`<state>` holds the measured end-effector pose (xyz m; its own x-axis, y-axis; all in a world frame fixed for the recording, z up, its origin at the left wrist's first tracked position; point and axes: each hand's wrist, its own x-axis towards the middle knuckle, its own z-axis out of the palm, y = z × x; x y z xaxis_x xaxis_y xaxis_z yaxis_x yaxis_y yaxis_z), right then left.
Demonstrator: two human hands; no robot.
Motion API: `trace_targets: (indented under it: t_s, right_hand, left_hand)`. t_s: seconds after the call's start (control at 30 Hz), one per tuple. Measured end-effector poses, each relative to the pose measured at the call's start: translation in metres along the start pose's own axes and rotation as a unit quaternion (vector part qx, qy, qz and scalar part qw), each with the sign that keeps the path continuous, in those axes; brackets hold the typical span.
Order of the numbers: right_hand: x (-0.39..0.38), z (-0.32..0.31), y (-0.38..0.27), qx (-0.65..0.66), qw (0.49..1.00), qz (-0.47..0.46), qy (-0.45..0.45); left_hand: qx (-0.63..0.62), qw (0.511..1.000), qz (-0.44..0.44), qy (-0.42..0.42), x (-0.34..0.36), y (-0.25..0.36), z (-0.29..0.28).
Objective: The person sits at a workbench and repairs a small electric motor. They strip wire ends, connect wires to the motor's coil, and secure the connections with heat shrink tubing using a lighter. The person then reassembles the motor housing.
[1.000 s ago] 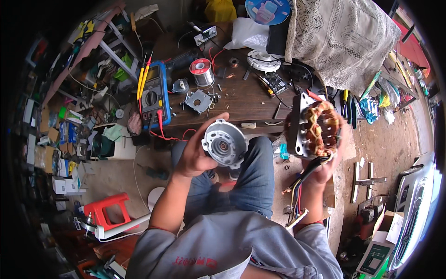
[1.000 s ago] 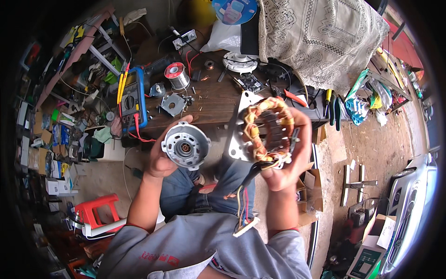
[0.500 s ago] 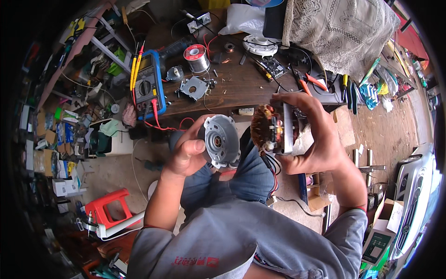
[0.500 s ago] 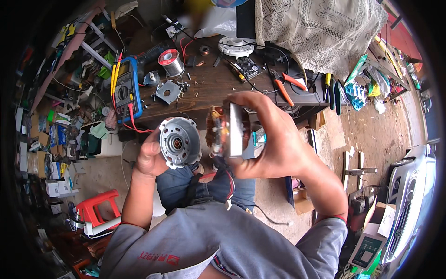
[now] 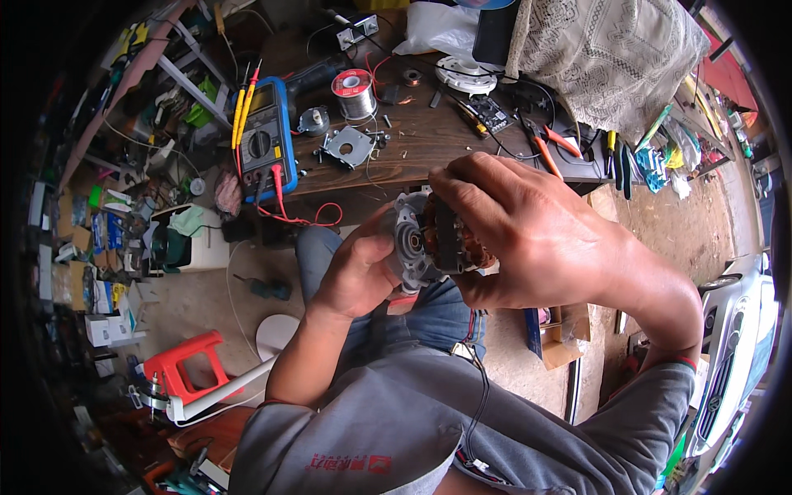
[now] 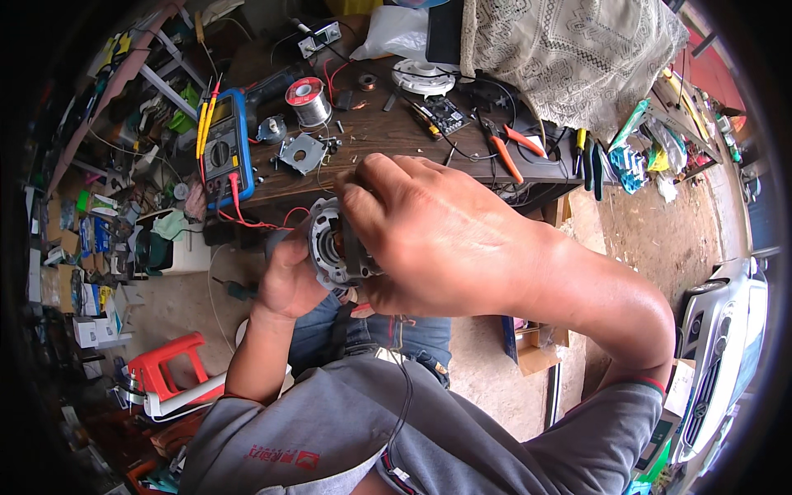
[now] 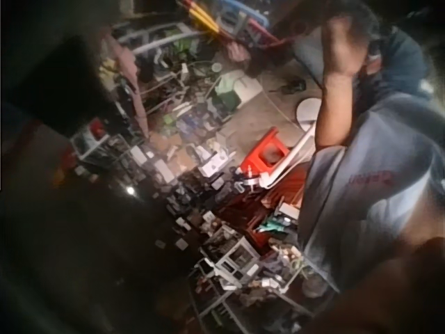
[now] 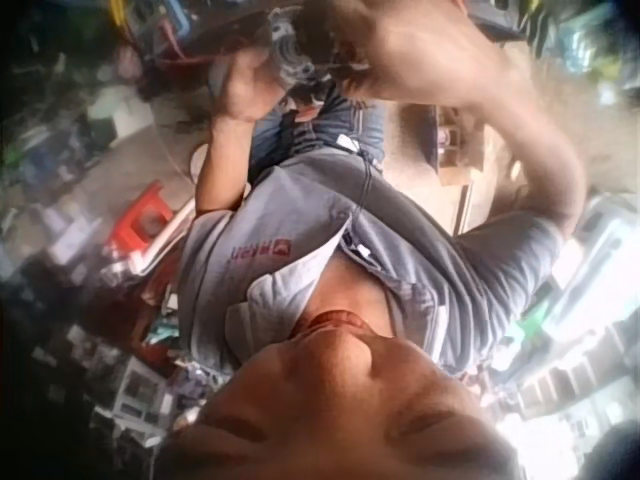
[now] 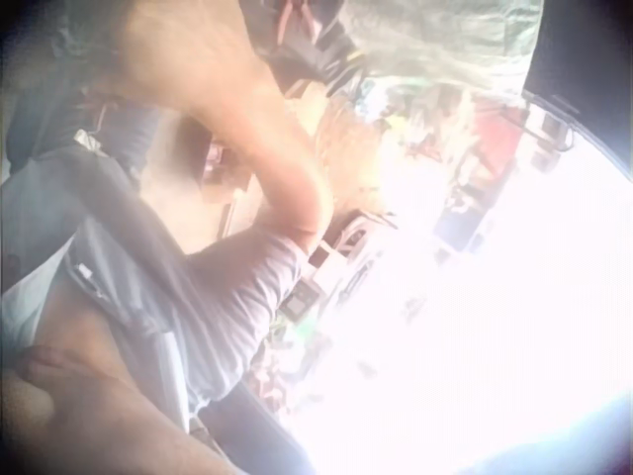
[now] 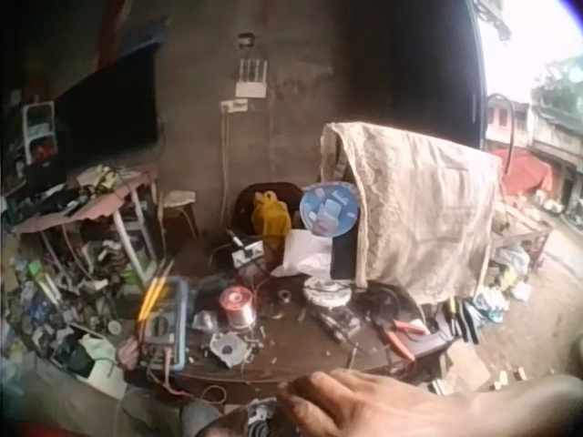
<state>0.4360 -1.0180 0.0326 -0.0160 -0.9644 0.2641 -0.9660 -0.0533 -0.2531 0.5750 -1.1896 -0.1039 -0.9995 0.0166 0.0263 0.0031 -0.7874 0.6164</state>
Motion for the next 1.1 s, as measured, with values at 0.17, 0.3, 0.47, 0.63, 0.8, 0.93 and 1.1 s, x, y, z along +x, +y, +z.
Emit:
trace_targets:
  t_s: [0.17, 0.3, 0.47, 0.63, 0.8, 0.93, 1.1]
  right_hand:
    - [0.008, 0.007, -0.005, -0.016, 1.000, -0.001, -0.013]
    - [0.014, 0.010, -0.008, -0.023, 0.999, -0.013, -0.028]
    - [0.016, 0.012, -0.008, -0.016, 0.999, -0.005, -0.043]
    - [0.018, 0.011, -0.008, -0.017, 0.999, -0.002, -0.050]
    - [0.021, 0.007, -0.010, -0.017, 0.997, 0.022, -0.069]
    - [0.022, 0.006, -0.007, -0.015, 0.996, 0.046, -0.073]
    - [0.028, 0.002, 0.002, 0.017, 0.991, 0.079, -0.106]
  left_hand:
    - [-0.004, 1.000, -0.001, 0.008, -0.001, 0.001, 0.000]
    - [-0.006, 1.000, -0.004, 0.023, -0.003, 0.000, -0.001]
    - [0.005, 0.999, -0.008, 0.030, -0.002, 0.000, 0.002]
    - [0.035, 0.999, -0.018, 0.024, 0.001, 0.002, 0.004]
    - [0.041, 0.999, -0.012, 0.014, 0.004, 0.003, 0.005]
    - [0.036, 0.999, -0.021, 0.017, 0.005, 0.003, 0.003]
    - [0.002, 1.000, -0.013, 0.007, 0.008, 0.005, 0.006]
